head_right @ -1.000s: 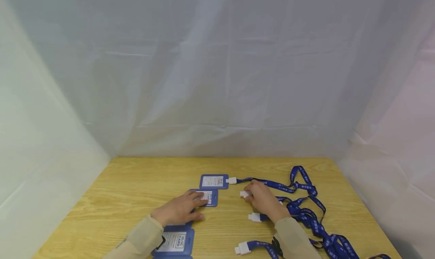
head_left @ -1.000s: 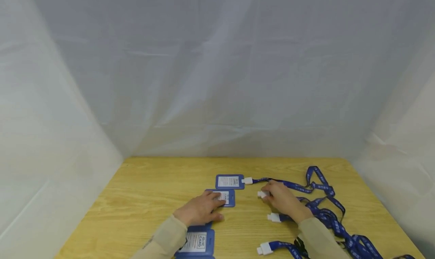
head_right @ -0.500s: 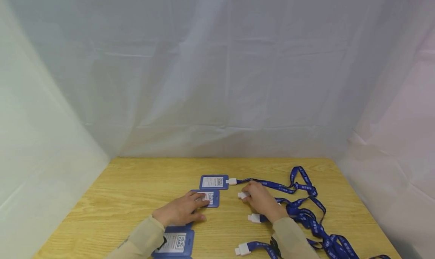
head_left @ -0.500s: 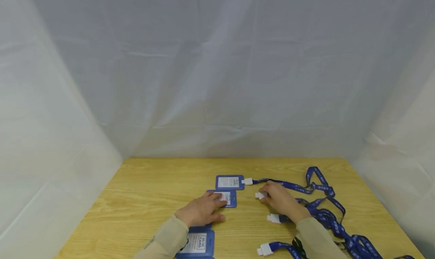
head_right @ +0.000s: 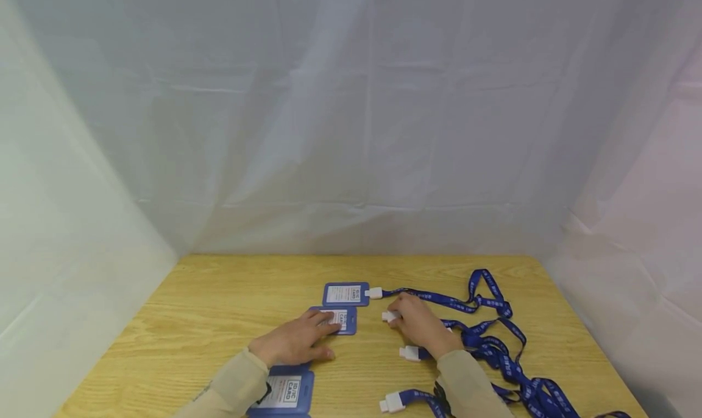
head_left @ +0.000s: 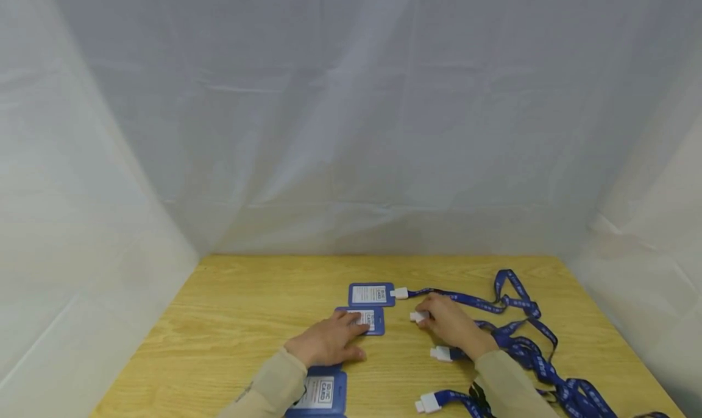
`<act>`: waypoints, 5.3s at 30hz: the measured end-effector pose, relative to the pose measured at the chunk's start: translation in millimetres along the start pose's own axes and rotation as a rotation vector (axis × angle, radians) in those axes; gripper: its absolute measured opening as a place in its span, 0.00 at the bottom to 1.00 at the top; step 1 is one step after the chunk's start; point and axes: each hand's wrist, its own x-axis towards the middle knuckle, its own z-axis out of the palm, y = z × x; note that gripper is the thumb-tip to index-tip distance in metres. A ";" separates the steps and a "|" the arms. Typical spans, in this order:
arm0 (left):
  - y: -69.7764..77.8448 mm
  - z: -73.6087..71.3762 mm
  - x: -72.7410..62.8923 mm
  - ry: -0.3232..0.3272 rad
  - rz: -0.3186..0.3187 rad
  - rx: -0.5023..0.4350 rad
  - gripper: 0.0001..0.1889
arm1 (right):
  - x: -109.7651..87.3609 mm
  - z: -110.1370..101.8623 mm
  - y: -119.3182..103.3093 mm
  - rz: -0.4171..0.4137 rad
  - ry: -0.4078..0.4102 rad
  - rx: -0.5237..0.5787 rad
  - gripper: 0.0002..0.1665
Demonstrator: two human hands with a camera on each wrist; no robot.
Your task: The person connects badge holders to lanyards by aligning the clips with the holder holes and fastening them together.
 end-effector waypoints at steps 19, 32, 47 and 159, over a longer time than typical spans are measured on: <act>6.0 2.0 4.0 -0.006 0.017 -0.001 0.32 | 1.8 1.2 -4.2 -0.020 -0.012 0.025 0.15; 11.4 1.6 6.0 -0.009 0.022 0.027 0.30 | 5.0 5.5 -5.1 -0.042 -0.005 0.000 0.15; 19.7 -1.3 6.8 -0.012 0.023 0.057 0.29 | 10.2 3.7 -15.6 -0.027 -0.031 -0.012 0.14; 45.1 -7.7 21.8 -0.070 -0.050 -0.045 0.36 | 22.2 5.7 -25.0 -0.057 -0.070 0.071 0.13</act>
